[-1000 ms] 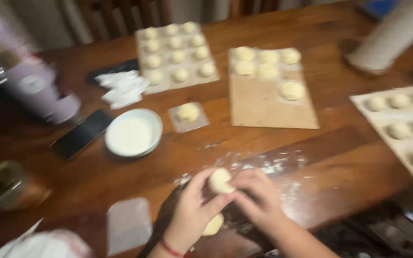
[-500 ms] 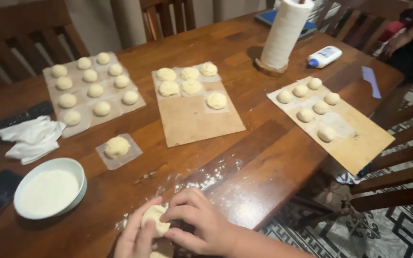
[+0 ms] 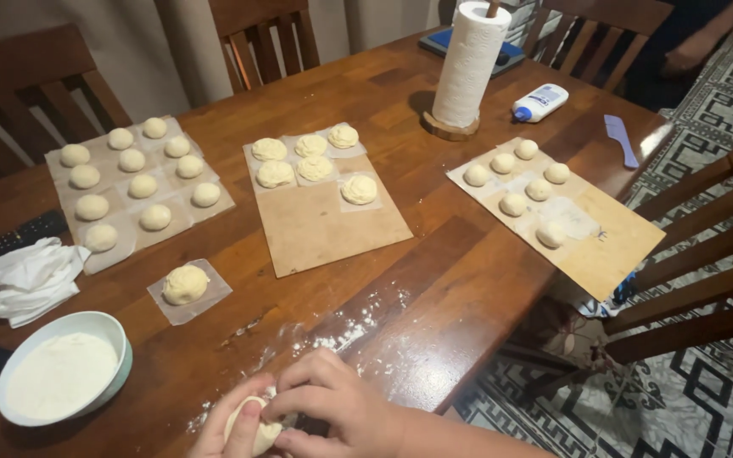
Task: Shaping small portions of dough into balls and placing them on parchment paper
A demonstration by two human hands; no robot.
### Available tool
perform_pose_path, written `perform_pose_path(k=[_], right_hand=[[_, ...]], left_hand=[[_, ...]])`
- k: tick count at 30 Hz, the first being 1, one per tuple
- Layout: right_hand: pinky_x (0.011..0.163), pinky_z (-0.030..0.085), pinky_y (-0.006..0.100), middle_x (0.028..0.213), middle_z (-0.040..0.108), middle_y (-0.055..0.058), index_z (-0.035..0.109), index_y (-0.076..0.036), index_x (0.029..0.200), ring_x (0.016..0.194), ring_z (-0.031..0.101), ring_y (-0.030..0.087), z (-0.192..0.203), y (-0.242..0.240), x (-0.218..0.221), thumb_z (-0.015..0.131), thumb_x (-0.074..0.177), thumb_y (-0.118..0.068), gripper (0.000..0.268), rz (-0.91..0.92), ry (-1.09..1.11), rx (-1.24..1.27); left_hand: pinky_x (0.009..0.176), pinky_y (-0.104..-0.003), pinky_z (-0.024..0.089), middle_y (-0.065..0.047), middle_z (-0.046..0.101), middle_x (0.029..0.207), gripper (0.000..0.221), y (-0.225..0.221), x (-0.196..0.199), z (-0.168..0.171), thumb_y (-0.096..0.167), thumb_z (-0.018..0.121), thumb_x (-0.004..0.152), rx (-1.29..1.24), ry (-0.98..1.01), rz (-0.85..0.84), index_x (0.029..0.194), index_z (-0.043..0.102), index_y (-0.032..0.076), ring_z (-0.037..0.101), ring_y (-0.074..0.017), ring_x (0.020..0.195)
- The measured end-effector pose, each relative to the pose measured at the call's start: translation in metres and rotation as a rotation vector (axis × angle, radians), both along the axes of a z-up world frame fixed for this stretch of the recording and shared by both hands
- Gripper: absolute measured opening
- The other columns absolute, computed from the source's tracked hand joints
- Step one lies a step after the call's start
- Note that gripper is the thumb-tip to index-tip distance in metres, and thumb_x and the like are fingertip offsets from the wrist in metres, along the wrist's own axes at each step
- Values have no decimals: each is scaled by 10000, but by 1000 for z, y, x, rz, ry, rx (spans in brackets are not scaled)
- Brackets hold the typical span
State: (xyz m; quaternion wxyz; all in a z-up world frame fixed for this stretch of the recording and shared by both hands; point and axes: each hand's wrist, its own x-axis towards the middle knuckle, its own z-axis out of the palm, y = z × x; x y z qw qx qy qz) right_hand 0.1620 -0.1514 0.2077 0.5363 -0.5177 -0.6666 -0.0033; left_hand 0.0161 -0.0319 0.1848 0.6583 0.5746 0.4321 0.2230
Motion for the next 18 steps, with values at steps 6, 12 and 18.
perform_pose_path(k=[6, 12, 18], right_hand=[[954, 485, 394, 1113, 617, 102, 688, -87, 1235, 1001, 620, 259, 1, 3, -1, 648, 1147, -302, 236, -53, 8, 42], [946, 478, 398, 1109, 606, 97, 663, -77, 1262, 1007, 610, 265, -12, 3, 2, 660, 1137, -372, 320, -38, 17, 52], [953, 468, 416, 1116, 594, 95, 699, -68, 1256, 1019, 606, 272, -13, 2, 3, 660, 1150, -316, 272, -19, -21, 48]], left_hand=[[844, -342, 566, -142, 843, 1122, 597, 6, -6, -63, 541, 686, 810, 231, -166, -90, 1144, 830, 68, 770, -255, 943], [752, -414, 602, -248, 881, 974, 481, 15, -6, -78, 343, 737, 873, 13, -29, 5, 1099, 894, -52, 818, -366, 843], [688, -337, 550, -148, 813, 875, 334, -2, -6, -40, 285, 628, 948, 347, 21, -7, 1062, 841, 53, 731, -251, 727]])
